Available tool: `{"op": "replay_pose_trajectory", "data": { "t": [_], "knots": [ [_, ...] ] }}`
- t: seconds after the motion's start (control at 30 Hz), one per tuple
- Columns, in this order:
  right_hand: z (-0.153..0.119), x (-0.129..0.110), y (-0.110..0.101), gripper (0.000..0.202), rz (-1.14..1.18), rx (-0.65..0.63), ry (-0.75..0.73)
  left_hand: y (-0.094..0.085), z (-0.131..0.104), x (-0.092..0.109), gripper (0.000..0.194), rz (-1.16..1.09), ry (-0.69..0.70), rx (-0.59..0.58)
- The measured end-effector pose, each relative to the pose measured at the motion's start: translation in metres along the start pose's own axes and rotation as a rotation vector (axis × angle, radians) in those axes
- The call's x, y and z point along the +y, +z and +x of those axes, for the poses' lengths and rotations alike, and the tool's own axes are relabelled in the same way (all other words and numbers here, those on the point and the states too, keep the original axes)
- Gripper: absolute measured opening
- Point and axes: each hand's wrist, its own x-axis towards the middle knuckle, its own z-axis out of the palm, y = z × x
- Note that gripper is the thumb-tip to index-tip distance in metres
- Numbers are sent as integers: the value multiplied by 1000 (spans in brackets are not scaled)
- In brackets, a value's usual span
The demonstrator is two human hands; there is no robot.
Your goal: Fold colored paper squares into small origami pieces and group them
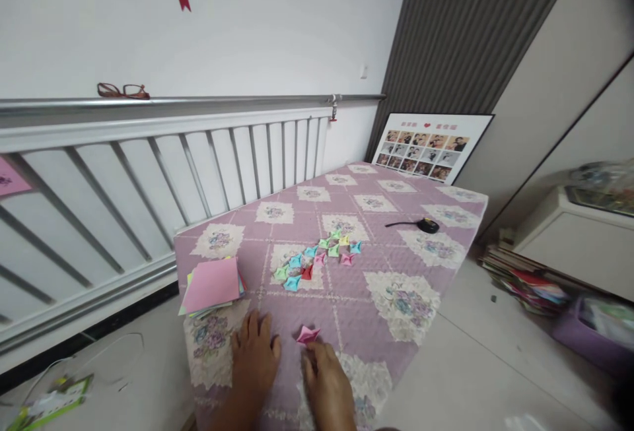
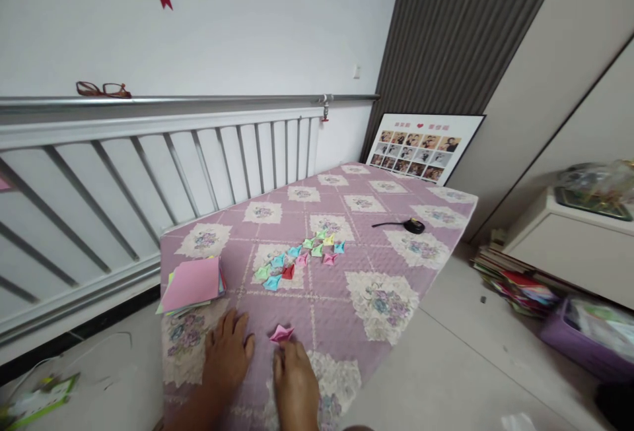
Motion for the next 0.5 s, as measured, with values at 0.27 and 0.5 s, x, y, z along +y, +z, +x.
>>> {"op": "replay_pose_trajectory", "data": {
  "t": [0.27, 0.5],
  "knots": [
    [20, 17, 8, 24, -92, -69, -89, 2, 1, 3, 44, -14, -20, -6],
    [89, 50, -22, 25, -49, -70, -130, -3, 5, 7, 49, -17, -69, -120]
  ]
}}
